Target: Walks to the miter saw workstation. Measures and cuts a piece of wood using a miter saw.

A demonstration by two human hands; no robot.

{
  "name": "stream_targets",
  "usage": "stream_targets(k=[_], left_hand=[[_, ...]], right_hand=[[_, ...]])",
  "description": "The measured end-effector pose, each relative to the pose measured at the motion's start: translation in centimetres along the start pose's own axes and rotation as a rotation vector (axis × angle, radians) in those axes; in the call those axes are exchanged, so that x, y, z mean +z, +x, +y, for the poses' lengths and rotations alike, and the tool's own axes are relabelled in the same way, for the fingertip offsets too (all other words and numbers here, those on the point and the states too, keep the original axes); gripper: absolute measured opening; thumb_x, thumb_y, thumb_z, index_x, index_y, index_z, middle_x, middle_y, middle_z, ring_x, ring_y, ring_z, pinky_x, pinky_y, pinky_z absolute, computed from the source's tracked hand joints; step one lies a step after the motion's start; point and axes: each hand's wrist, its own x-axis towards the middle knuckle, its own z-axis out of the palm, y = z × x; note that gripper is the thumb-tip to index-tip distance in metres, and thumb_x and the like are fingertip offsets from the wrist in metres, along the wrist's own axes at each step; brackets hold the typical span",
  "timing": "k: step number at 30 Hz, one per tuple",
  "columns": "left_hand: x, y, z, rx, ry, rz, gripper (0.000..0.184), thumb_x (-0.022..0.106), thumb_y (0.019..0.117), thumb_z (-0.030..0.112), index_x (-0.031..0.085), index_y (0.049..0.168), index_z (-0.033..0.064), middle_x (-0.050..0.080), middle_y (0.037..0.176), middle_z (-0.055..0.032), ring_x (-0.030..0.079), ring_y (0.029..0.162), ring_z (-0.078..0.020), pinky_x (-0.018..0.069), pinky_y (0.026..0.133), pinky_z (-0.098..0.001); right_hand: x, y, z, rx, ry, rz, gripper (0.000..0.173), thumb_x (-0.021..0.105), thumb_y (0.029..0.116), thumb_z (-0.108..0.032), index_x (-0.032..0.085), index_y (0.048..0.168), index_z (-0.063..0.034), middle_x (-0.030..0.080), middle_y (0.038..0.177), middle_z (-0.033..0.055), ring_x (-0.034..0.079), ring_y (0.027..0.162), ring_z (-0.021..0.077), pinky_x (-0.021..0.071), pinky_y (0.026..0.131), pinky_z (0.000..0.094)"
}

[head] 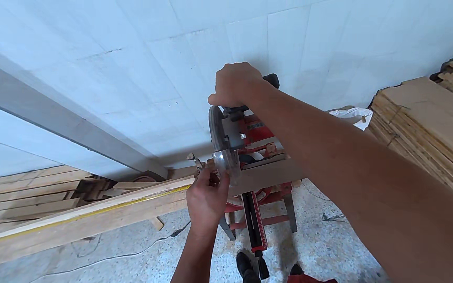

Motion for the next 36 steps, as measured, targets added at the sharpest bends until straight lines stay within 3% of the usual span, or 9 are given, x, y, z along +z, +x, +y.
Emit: stream_targets(k=[4, 11, 15, 20, 23, 27, 31, 36], left_hand=[[-1.0, -1.6, -2.1, -0.067, -0.101, -0.027, 0.041, 0.068, 0.0940, 0.049, 0.073, 0.114, 0.0137, 0.069, 0.075, 0.0071, 0.063, 0.059, -0.0038, 0.0561, 0.055, -0.0293], [-0.4, -9.1, -10.3, -0.321, -0.070, -0.235, 0.038, 0.062, 0.0995, 0.043, 0.074, 0.113, 0.0090, 0.072, 0.077, -0.0013, 0.068, 0.064, -0.0159, 0.0588, 0.063, -0.0445], [0.6, -13.8, -14.3, -0.525, -0.108, -0.346, 0.033, 0.064, 0.0997, 0.037, 0.074, 0.112, 0.0080, 0.074, 0.080, -0.0033, 0.070, 0.066, -0.0173, 0.0603, 0.065, -0.0451], [2.0, -16.3, -17.2, -0.652, -0.132, -0.481, 0.033, 0.062, 0.1012, 0.038, 0.074, 0.113, 0.0088, 0.075, 0.084, -0.0047, 0.072, 0.071, -0.0185, 0.0614, 0.070, -0.0459], [3.1, -15.7, -18.1, -0.683, -0.138, -0.563, 0.036, 0.062, 0.1017, 0.039, 0.072, 0.118, 0.0087, 0.076, 0.092, -0.0059, 0.073, 0.078, -0.0193, 0.0617, 0.077, -0.0463], [5.1, -11.4, -19.0, -0.645, -0.123, -0.618, 0.043, 0.061, 0.1021, 0.039, 0.067, 0.128, 0.0054, 0.074, 0.106, -0.0124, 0.073, 0.093, -0.0260, 0.0582, 0.089, -0.0505], [9.3, -5.8, -20.4, -0.663, -0.191, -0.676, 0.054, 0.060, 0.1020, 0.045, 0.061, 0.137, 0.0043, 0.070, 0.123, -0.0167, 0.068, 0.115, -0.0308, 0.0513, 0.103, -0.0532], [13.7, -1.4, -22.4, -0.721, -0.231, -0.811, 0.059, 0.058, 0.1002, 0.053, 0.064, 0.132, 0.0037, 0.069, 0.125, -0.0191, 0.065, 0.121, -0.0342, 0.0487, 0.106, -0.0577]], right_hand=[[-0.1, -0.2, -0.3, 0.010, -0.016, -0.034, 0.060, 0.045, 0.0956, -0.065, 0.063, 0.070, -0.0139, 0.064, 0.079, 0.0105, 0.066, 0.080, 0.0303, 0.0463, 0.060, 0.0530], [0.2, -1.7, -0.9, -0.022, 0.015, -0.045, 0.054, 0.043, 0.1009, -0.053, 0.062, 0.071, -0.0115, 0.063, 0.079, 0.0115, 0.066, 0.080, 0.0316, 0.0467, 0.061, 0.0539], [1.9, -4.3, -2.1, -0.008, -0.017, -0.025, 0.056, 0.039, 0.1024, -0.052, 0.062, 0.072, -0.0117, 0.063, 0.075, 0.0113, 0.066, 0.077, 0.0315, 0.0468, 0.061, 0.0527], [6.1, -9.5, -3.9, 0.033, -0.001, 0.063, 0.051, 0.042, 0.1033, -0.047, 0.064, 0.078, -0.0087, 0.063, 0.072, 0.0109, 0.067, 0.073, 0.0308, 0.0494, 0.060, 0.0498], [8.3, -10.8, -4.1, 0.039, -0.055, 0.157, 0.049, 0.043, 0.1017, -0.047, 0.065, 0.079, -0.0099, 0.066, 0.072, 0.0083, 0.069, 0.072, 0.0259, 0.0511, 0.061, 0.0441], [5.2, -7.9, -3.4, 0.062, -0.083, 0.014, 0.055, 0.038, 0.1024, -0.053, 0.064, 0.079, -0.0093, 0.063, 0.070, 0.0125, 0.067, 0.070, 0.0341, 0.0473, 0.055, 0.0526], [2.2, -2.7, -1.9, 0.105, -0.137, -0.061, 0.067, 0.034, 0.0990, -0.065, 0.068, 0.081, -0.0100, 0.066, 0.077, 0.0169, 0.068, 0.078, 0.0408, 0.0478, 0.058, 0.0630], [0.2, 3.0, -0.6, 0.165, -0.162, -0.235, 0.076, 0.028, 0.1007, -0.072, 0.071, 0.082, -0.0122, 0.068, 0.084, 0.0152, 0.068, 0.087, 0.0374, 0.0498, 0.068, 0.0636]])
